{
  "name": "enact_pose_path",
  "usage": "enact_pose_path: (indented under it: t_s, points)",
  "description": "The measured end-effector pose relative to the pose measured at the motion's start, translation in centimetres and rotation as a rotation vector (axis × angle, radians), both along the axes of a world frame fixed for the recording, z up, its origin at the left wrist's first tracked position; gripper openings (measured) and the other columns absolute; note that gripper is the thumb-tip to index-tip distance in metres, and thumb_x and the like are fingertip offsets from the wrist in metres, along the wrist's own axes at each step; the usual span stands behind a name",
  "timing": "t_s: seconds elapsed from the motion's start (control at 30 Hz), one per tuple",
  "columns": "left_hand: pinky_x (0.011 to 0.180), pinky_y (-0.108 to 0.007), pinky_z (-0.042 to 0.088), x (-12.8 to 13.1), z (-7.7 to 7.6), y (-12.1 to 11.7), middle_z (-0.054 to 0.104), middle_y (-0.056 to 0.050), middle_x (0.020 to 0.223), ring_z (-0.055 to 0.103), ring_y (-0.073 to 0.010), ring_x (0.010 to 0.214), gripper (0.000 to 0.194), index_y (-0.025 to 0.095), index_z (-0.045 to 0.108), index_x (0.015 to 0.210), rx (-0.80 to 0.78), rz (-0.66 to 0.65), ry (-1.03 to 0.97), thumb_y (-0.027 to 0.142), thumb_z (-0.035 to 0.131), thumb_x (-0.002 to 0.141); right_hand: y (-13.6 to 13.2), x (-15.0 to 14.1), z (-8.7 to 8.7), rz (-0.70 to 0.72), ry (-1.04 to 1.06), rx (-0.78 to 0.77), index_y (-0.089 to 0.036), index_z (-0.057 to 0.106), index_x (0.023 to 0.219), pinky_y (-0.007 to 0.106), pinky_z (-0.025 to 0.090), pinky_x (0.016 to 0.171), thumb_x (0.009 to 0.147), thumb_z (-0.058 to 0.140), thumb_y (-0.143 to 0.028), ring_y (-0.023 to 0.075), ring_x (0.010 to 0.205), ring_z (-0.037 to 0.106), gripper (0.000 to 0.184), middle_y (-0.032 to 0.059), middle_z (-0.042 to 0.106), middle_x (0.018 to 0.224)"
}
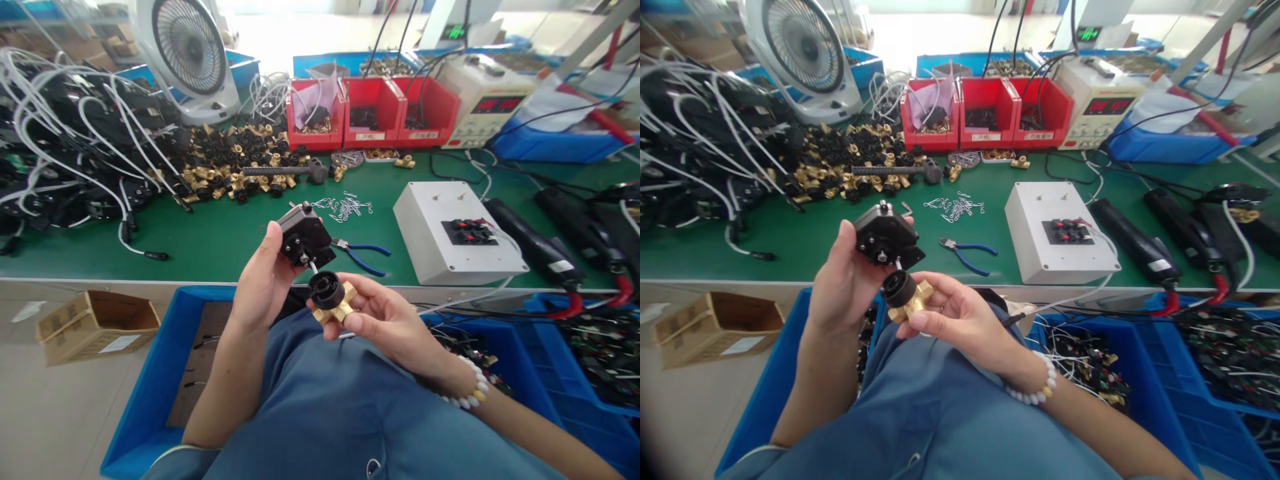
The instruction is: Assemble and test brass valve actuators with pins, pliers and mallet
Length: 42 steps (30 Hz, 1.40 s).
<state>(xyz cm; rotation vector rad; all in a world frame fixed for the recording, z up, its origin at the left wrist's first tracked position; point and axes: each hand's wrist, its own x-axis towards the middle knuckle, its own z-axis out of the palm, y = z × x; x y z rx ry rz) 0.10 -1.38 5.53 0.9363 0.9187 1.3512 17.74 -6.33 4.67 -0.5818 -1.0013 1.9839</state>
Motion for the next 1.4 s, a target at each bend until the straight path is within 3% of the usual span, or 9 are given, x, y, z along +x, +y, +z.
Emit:
enact_pose_path:
  t_s: [0.4,0.6,0.77,0.9,1.2,1.3,1.4]
  points:
    - [0.104,-0.041,0.057,-0.3,0.2,-2.1,0.063,-0.009,0.144,0.061,-0.0279,0.133,0.05,0.026,0.057,0.139,0.192,0.054,0.191,0.056,0.044,0.101,-0.3,0.2,-0.4,-0.006,-0.083,0.031,-0.018,0.058,0.131,0.028,0.059,0.081,0.087,0.081,-0.034,0.0132,0.082,0.072,0.052,0.0063,0.073,0.1]
    - [0.114,-0.042,0.049,-0.3,1.0,-4.3,0.057,-0.008,0.15,0.056,-0.0277,0.138,0.051,0.029,0.05,0.144,0.473,0.106,0.469,0.048,0.058,0.097,-0.1,0.3,-0.8,-0.025,-0.024,0.029,-0.018,0.06,0.13,0.022,0.059,0.074,0.088,0.079,-0.034,0.0105,0.079,0.07,0.049,0.0055,0.071,0.105]
    - [0.112,-0.046,0.051,0.1,1.5,-5.3,0.051,-0.008,0.153,0.051,-0.032,0.142,0.06,0.032,0.047,0.146,0.526,0.165,0.611,0.048,0.066,0.092,-0.2,0.4,-0.8,-0.047,-0.106,0.035,-0.016,0.06,0.129,0.024,0.059,0.074,0.085,0.081,-0.042,0.0109,0.074,0.068,0.055,0.0044,0.07,0.098]
    - [0.112,-0.05,0.051,0.3,1.5,-5.3,0.053,-0.008,0.15,0.049,-0.0348,0.144,0.065,0.033,0.046,0.146,0.582,0.199,0.632,0.049,0.071,0.087,-0.3,0.4,-1.0,-0.051,-0.127,0.027,-0.018,0.059,0.131,0.027,0.058,0.078,0.086,0.08,-0.045,0.0135,0.079,0.07,0.057,0.0052,0.071,0.099]
    - [0.118,-0.057,0.044,-0.1,1.7,-5.3,0.053,-0.004,0.152,0.048,-0.0334,0.143,0.074,0.039,0.042,0.148,0.635,0.131,0.62,0.038,0.078,0.084,-0.2,0.7,-1.6,-0.021,-0.149,0.074,-0.021,0.063,0.13,0.027,0.057,0.08,0.086,0.079,-0.049,0.0138,0.08,0.069,0.054,0.0063,0.071,0.106]
    - [0.119,-0.055,0.044,0.0,1.7,-5.4,0.054,-0.004,0.151,0.048,-0.0331,0.144,0.074,0.037,0.042,0.149,0.656,0.143,0.607,0.039,0.078,0.084,-0.3,0.7,-1.6,-0.018,-0.148,0.081,-0.021,0.063,0.129,0.027,0.058,0.08,0.087,0.078,-0.048,0.0139,0.081,0.069,0.052,0.006,0.071,0.104]
    - [0.118,-0.047,0.045,0.3,1.6,-5.5,0.054,-0.006,0.151,0.05,-0.0307,0.142,0.059,0.032,0.047,0.147,0.584,0.152,0.554,0.041,0.068,0.093,-0.4,0.6,-1.2,-0.029,-0.134,0.064,-0.02,0.062,0.129,0.027,0.059,0.078,0.087,0.079,-0.044,0.013,0.079,0.069,0.052,0.0055,0.071,0.103]
